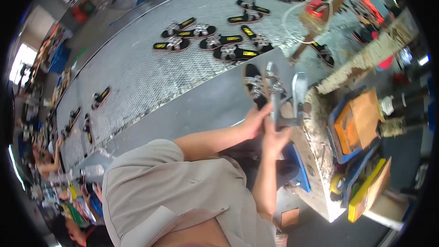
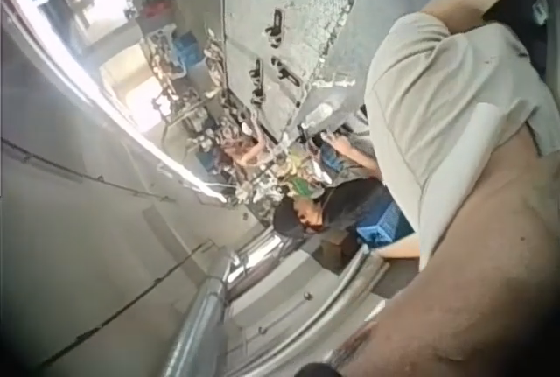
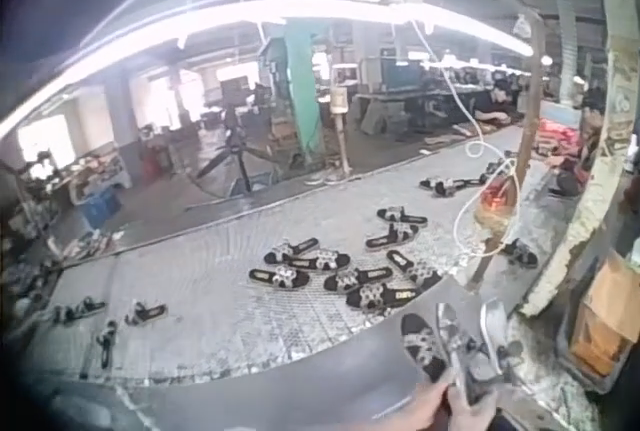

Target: The recorder is assembling components of shoes at a factory workstation, taking materials from a conveyor belt and applying them to shoes.

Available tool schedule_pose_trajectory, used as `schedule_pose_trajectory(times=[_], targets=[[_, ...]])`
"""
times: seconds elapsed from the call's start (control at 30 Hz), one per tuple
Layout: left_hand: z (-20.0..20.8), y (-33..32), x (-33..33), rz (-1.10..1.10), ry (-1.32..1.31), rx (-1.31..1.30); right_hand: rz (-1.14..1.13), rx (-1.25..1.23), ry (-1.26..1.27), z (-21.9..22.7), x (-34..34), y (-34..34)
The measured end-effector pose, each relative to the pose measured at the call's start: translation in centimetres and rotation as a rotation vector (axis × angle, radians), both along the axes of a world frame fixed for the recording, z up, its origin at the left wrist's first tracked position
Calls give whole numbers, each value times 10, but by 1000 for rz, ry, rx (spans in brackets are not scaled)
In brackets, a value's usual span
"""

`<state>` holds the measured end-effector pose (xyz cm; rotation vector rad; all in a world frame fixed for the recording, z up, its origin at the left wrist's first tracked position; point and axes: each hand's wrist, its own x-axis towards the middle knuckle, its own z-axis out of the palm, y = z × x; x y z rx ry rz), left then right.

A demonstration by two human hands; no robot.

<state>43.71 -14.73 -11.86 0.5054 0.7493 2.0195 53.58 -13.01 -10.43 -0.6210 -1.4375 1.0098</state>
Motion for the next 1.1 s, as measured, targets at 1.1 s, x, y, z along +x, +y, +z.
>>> schedule_pose_trajectory(times=[1.1], targets=[[0,20,-53,-228,343,40,-41,-156,-227,22,-20,-2]])
